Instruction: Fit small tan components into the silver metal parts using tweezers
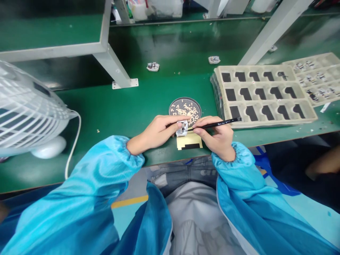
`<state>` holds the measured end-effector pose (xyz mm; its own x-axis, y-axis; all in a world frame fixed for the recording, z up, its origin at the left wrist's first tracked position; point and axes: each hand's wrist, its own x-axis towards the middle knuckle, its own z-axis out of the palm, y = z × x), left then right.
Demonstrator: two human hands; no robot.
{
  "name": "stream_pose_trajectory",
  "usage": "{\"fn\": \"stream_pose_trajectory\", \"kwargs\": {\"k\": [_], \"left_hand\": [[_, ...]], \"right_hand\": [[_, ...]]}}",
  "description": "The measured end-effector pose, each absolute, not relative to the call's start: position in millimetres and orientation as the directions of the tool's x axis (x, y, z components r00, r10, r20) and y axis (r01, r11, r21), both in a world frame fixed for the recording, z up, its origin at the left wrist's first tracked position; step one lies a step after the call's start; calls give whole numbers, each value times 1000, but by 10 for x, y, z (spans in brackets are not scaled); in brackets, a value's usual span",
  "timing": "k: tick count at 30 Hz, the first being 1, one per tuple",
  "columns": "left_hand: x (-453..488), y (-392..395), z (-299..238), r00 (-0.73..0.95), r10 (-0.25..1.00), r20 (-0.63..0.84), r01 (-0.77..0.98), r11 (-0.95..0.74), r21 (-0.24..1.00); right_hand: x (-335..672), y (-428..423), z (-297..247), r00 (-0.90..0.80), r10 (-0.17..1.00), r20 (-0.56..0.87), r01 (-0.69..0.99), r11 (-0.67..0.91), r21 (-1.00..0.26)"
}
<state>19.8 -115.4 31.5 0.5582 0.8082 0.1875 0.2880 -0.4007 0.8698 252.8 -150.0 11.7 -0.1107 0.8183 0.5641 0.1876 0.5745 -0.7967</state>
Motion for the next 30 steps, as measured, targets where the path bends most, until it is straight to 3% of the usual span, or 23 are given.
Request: {"fn": "stream_pose_trajectory", "kwargs": {"k": [6, 13, 20, 24, 27, 30], "left_hand": [[180, -1142, 307, 565, 798, 209, 286, -428, 857], [167, -1135, 339, 540, 824, 173, 284, -372, 884], [216, -1132, 433, 378, 926, -1, 301, -122, 946], [241, -1115, 488, 308, 950, -58, 193, -3, 981], [244, -1106, 473, 293, 953, -76, 113, 45, 993], [240, -1094, 433, 278, 956, -96, 157, 54, 986]], "right_hand": [[2526, -1490, 76, -126, 818, 562, 195, 576, -794], [2550, -1480, 60, -139, 923, 359, -52, 355, -934], [2615, -1537, 108, -171, 943, 284, -137, 263, -955], [2939, -1688, 267, -185, 948, 258, -169, 228, -959], [3431, -1730, 503, -18, 945, 326, -64, 325, -944], [4053, -1490, 747, 322, 855, 405, 373, 279, -885]]}}
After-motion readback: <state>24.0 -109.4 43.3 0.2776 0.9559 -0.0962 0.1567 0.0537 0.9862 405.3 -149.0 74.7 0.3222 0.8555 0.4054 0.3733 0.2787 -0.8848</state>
